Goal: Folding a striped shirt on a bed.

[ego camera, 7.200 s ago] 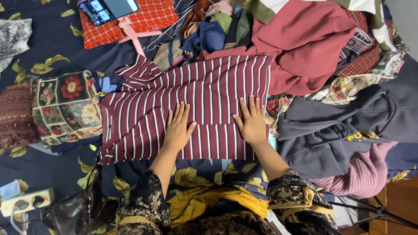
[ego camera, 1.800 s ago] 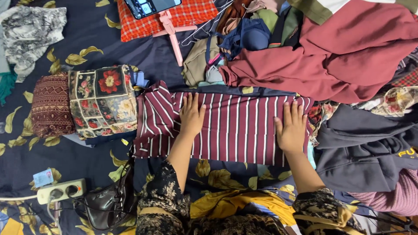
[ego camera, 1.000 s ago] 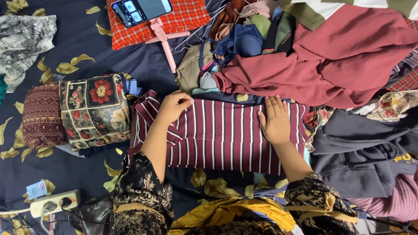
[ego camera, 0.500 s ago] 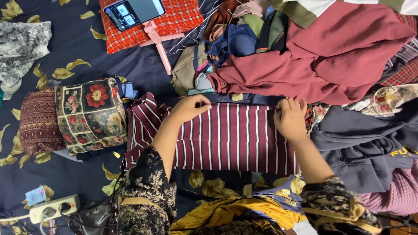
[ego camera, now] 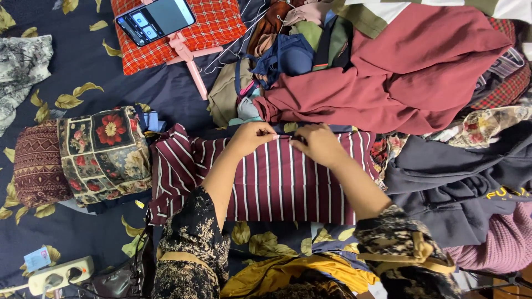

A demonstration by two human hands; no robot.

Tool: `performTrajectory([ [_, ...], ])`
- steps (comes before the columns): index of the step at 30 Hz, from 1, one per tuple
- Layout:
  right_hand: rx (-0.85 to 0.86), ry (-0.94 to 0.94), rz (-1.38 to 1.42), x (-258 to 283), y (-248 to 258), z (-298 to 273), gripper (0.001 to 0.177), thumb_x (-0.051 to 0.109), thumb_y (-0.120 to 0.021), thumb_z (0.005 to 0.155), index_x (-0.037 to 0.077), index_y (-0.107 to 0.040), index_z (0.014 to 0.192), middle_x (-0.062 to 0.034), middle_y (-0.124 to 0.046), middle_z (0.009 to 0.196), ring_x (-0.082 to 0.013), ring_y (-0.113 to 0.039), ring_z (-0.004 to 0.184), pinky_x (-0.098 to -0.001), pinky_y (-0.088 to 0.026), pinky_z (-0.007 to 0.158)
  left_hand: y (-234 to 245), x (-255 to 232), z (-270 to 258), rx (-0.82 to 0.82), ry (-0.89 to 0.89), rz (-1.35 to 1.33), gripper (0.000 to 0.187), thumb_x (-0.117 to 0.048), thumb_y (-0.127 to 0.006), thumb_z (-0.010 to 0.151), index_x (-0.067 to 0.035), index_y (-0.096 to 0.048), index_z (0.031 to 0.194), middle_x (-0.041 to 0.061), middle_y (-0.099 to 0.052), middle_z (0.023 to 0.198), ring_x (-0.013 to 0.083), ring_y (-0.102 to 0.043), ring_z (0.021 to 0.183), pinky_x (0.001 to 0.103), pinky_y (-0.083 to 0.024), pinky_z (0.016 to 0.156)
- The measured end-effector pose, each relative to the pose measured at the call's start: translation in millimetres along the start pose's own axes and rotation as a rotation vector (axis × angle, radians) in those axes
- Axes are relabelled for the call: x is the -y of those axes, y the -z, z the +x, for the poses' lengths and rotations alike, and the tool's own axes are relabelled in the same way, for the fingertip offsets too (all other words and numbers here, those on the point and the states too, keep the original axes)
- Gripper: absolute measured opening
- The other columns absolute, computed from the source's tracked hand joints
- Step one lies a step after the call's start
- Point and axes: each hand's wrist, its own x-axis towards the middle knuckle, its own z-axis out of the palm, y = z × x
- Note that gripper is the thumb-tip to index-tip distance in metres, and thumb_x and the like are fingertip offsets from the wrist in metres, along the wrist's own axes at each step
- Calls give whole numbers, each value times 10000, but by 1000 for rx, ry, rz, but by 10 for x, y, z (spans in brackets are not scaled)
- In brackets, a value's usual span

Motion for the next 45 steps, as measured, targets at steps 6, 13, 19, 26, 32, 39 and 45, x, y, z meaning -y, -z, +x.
performTrajectory([
  [6,14,-127,98,2,-36,-31,301,284,-768,890,32,-619,962,-186,-709,903,-384,-667,938,-465,-488,934,-24,-408,-107,-135,74,264,235,-302,-743,936,-67,-742,929,70,-643,670,173,-569,588,340,-450,582],
  [13,65,-128,88,-398,342,-277,291,223,-753,826,39,-628,1014,-209,-707,933,-426,-669,921,-510,-512,811,-126,-123,-20,-257,-91,588,278,-355,-649,998,-85,-682,943,133,-689,740,331,-667,685,452,-499,615],
  [19,91,-180,-39,-907,557,-629,273,242,-743,813,68,-688,1016,-174,-724,966,-409,-682,919,-498,-529,817,-95,-456,22,-71,77,521,293,-385,-674,966,-100,-734,999,106,-742,803,278,-709,726,412,-526,668],
  [26,51,-97,-73,-1331,551,-815,260,252,-739,788,81,-739,984,-196,-702,949,-415,-670,880,-499,-528,783,-242,-305,293,151,-36,271,334,-318,-820,838,-141,-770,1117,67,-764,933,163,-706,838,328,-535,754],
  [32,231,-336,284,-1415,664,-845,258,236,-698,834,56,-668,1016,-168,-701,826,-328,-691,764,-430,-539,736,-258,-428,237,24,0,355,247,-294,-829,865,-92,-794,1003,72,-641,746,154,-569,659,349,-456,619],
  [39,105,-277,371,-1650,633,-979,261,164,-748,811,22,-614,985,-152,-711,853,-276,-706,825,-410,-540,746,-385,-471,137,-189,-201,511,236,-329,-735,935,-95,-751,958,98,-685,823,287,-642,670,406,-476,597],
  [45,62,-349,226,-1632,475,-1041,261,141,-745,859,39,-698,1095,-147,-754,965,-289,-731,900,-397,-560,805,-451,-446,270,-60,73,612,259,-350,-635,1068,-111,-725,1110,142,-743,869,331,-704,811,432,-510,715],
])
